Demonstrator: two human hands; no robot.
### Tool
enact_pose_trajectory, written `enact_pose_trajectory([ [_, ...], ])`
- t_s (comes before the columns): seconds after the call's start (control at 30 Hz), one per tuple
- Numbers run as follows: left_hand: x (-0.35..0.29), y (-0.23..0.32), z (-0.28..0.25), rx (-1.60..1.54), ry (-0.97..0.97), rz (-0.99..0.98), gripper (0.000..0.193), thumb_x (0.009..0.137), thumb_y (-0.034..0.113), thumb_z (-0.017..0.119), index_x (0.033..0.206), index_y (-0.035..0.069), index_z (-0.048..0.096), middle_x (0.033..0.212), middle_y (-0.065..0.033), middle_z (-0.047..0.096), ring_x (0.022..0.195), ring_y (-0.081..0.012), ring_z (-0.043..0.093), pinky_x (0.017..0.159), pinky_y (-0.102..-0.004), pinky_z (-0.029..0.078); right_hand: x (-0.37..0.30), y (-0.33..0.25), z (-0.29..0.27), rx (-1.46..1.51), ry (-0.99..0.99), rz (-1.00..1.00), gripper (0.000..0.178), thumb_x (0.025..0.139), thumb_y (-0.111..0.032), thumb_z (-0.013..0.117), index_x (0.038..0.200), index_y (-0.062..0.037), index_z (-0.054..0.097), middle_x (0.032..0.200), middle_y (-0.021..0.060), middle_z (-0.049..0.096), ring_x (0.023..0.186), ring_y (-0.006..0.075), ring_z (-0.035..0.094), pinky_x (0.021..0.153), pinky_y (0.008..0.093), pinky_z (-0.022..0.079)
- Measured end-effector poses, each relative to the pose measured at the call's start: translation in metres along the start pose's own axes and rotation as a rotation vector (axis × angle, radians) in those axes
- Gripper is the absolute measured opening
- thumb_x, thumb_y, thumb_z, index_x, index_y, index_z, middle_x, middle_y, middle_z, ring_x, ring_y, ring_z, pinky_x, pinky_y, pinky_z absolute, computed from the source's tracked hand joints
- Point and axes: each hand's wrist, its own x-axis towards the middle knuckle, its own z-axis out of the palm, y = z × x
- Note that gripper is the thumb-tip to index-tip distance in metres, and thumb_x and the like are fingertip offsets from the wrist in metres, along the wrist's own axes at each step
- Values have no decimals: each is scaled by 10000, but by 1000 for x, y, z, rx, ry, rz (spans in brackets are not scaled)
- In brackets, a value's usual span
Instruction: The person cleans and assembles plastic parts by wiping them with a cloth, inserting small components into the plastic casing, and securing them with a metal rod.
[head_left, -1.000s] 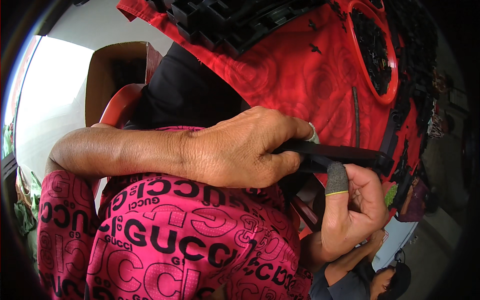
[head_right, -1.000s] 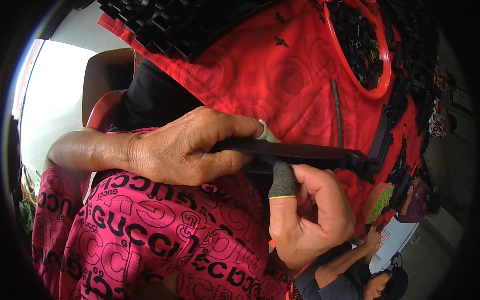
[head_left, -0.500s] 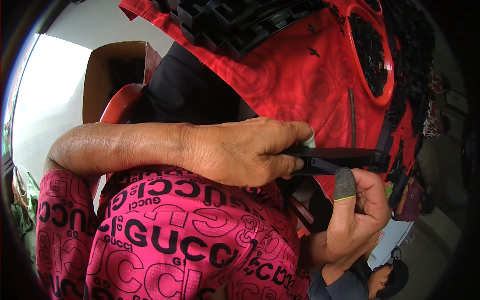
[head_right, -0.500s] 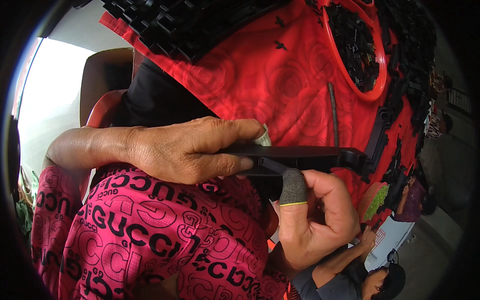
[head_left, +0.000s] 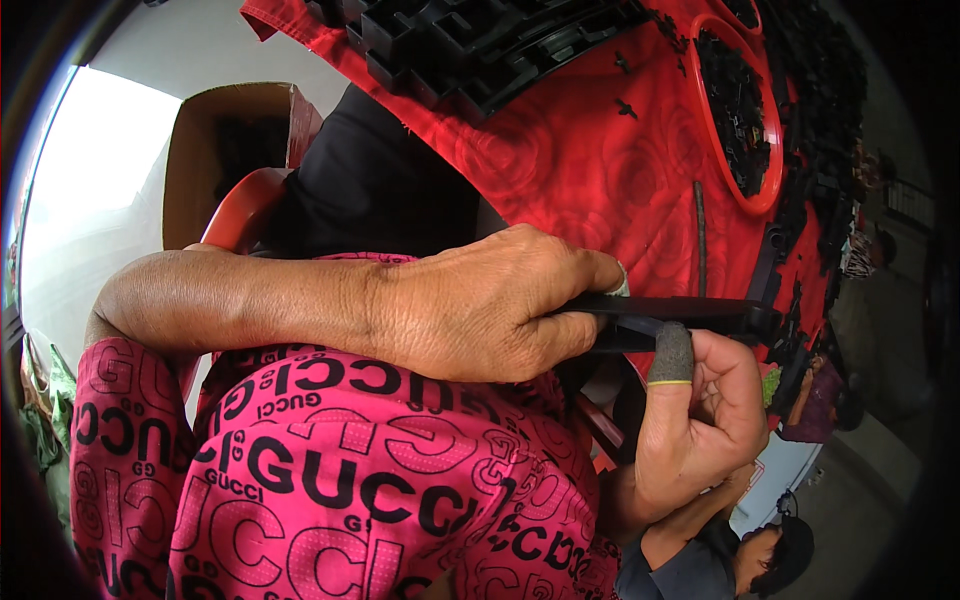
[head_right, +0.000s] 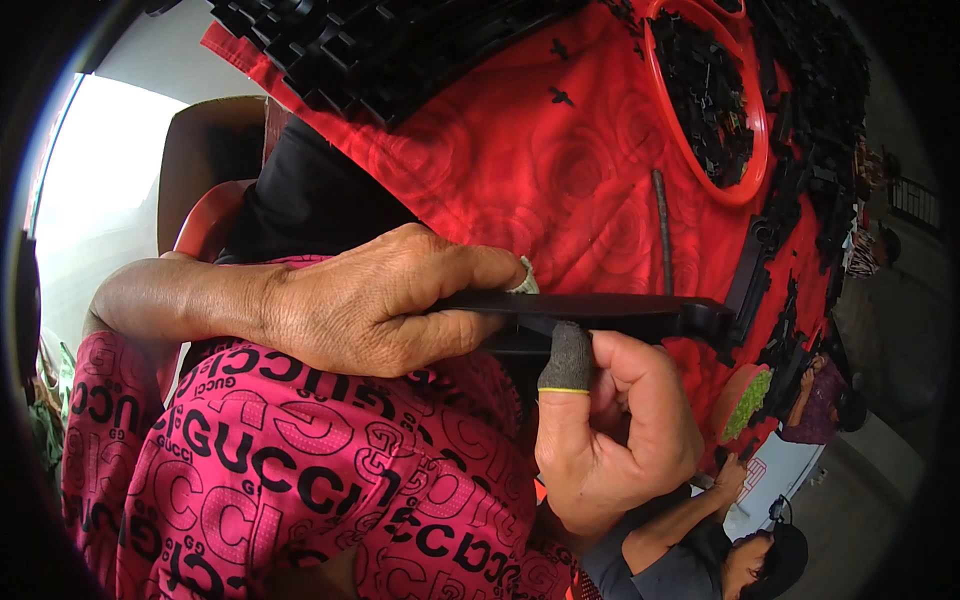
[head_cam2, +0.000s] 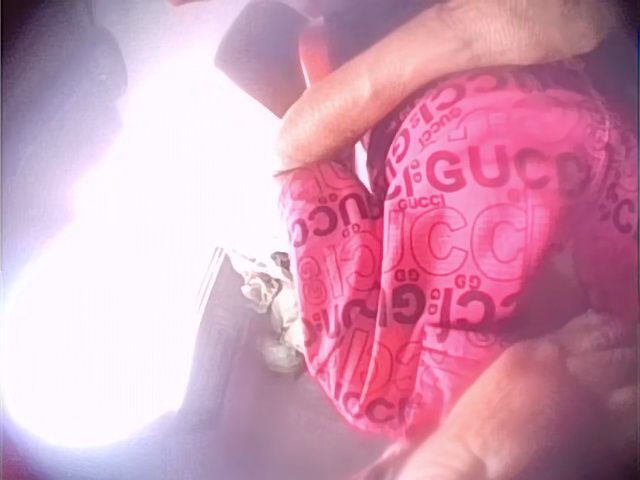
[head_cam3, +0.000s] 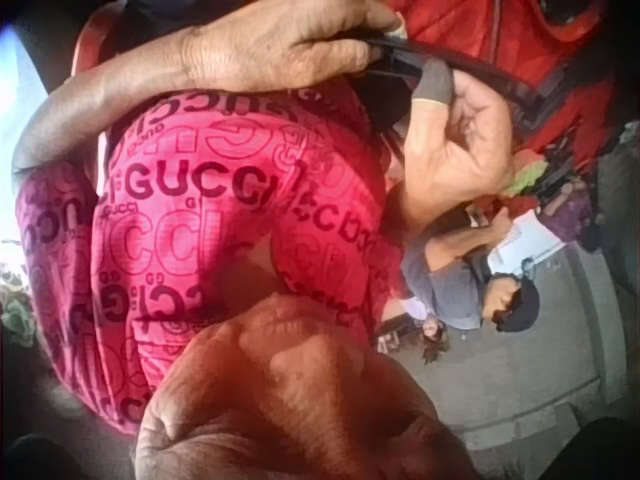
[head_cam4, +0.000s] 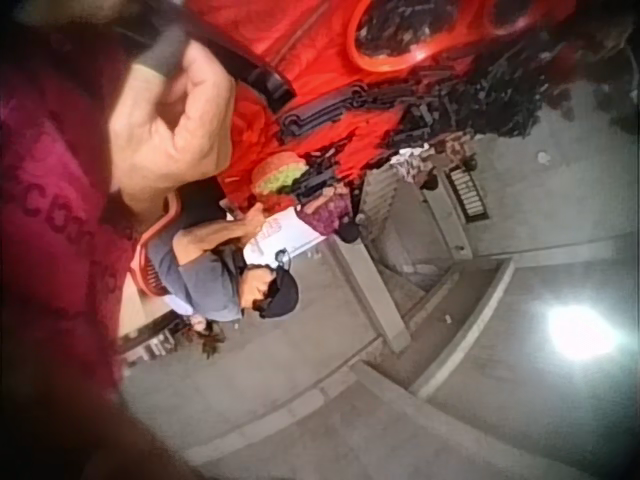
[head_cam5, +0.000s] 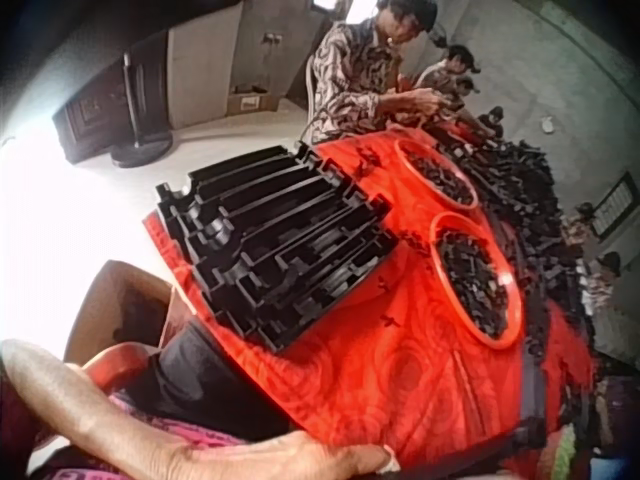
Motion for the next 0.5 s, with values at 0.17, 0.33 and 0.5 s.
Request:
enact_pose_trajectory([
  [0.17, -1, 1, 3, 49, 27, -2, 237, 1009, 135, 560, 1171, -34, 595, 624, -117, 581, 591, -288, 658, 562, -391, 505, -3, 10, 8, -2, 84, -65, 131, 811, 11, 828, 885, -2, 721, 665, -43, 569, 530, 23, 426, 465, 208, 295],
  [0.33, -1, 0, 4, 75, 27, 16, 229, 1015, 137, 548, 1170, -26, 593, 610, -119, 566, 581, -300, 648, 553, -407, 492, -4, 10, 6, -53, 67, -76, 150, 791, 16, 836, 874, -11, 714, 647, -43, 542, 519, 32, 415, 463, 212, 293],
  [0.5, -2, -3, 7, 71, 51, 36, 233, 1012, 127, 550, 1180, -29, 592, 611, -129, 558, 579, -309, 642, 553, -412, 490, -5, 10, 6, -87, 48, -84, 171, 776, 2, 849, 866, -26, 706, 632, -52, 510, 520, 34, 406, 464, 215, 290],
])
